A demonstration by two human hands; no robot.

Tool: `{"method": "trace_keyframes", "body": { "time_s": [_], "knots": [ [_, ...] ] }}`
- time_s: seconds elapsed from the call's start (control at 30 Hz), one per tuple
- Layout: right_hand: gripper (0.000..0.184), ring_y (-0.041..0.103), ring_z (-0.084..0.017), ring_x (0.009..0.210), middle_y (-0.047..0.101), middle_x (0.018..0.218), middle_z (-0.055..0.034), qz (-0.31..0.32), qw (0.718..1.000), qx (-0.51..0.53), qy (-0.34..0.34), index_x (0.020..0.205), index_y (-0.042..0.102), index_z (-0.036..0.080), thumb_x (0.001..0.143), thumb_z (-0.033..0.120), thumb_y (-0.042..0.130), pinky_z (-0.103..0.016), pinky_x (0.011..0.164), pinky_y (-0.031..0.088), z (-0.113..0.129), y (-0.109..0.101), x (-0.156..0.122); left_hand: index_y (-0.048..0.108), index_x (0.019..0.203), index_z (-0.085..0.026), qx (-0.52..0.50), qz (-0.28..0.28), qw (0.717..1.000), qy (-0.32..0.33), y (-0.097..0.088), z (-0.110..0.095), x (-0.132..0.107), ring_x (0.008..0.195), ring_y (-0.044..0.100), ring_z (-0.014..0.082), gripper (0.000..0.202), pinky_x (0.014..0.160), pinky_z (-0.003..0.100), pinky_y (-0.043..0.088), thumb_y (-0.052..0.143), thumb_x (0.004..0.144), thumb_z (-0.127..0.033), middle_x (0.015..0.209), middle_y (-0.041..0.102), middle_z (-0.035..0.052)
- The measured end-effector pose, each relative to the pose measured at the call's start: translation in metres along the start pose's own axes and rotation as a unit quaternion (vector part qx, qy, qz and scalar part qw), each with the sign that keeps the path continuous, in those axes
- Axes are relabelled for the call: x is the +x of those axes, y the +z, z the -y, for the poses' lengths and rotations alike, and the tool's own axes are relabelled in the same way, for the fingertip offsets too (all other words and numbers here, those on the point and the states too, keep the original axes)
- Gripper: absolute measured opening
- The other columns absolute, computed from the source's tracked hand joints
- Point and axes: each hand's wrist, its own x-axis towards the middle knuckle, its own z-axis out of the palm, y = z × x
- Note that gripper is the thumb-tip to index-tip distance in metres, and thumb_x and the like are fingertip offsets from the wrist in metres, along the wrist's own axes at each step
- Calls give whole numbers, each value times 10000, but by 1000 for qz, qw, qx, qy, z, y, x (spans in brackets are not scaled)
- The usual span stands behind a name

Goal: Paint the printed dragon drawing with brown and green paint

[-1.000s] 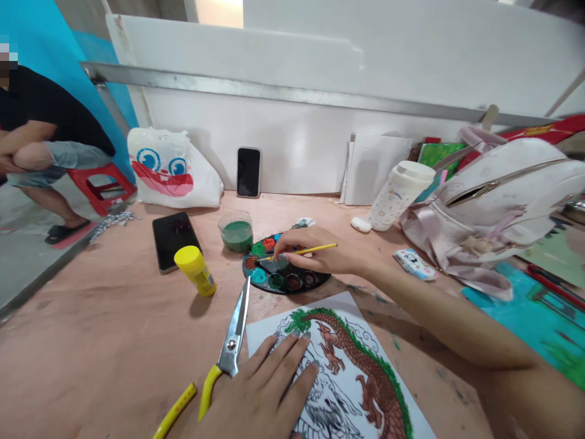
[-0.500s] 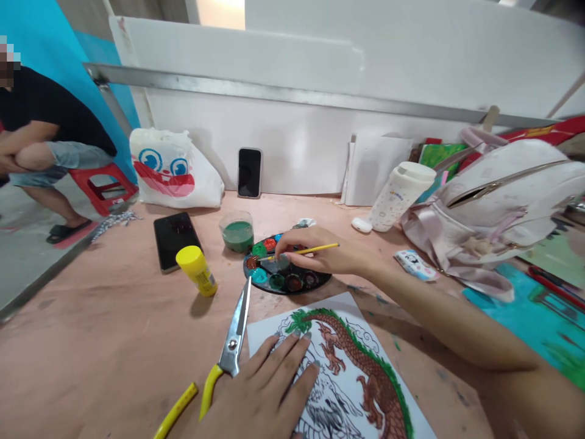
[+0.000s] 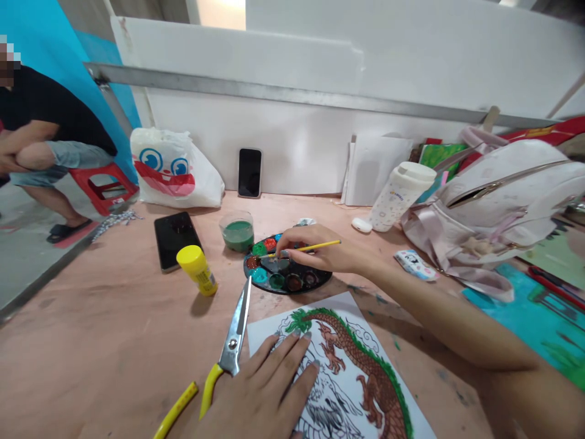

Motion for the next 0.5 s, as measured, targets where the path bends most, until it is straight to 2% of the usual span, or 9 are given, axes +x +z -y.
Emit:
{"method": "trace_keyframes", "body": {
  "time_s": [0.2,0.4,0.5],
  "knots": [
    [161,631,-165,828,718,928,-67,-4,1000,-1,5,984,643,159,998,230,499,-277,747,438,-1,0,0,401,1468,-128,-20,-6,1000,-9,0,2,0,1402,401,347,734,1119,491,422,607,763,-126,1543,324,189],
    [157,628,-160,833,718,935,-65,-5,1000,-2,7,987,641,164,1000,229,499,-274,750,434,-3,0,0,427,1447,-121,-4,5,1000,-5,-1,0,2,1377,435,350,753,1093,488,451,586,711,-98,1533,341,192],
    [140,618,-152,811,716,927,-56,-8,1000,-1,6,978,636,175,991,225,506,-271,743,435,-4,1,0,413,1455,-119,-13,3,1000,-9,0,0,2,1393,405,354,764,1108,497,426,573,709,-87,1539,319,193]
  ]
}}
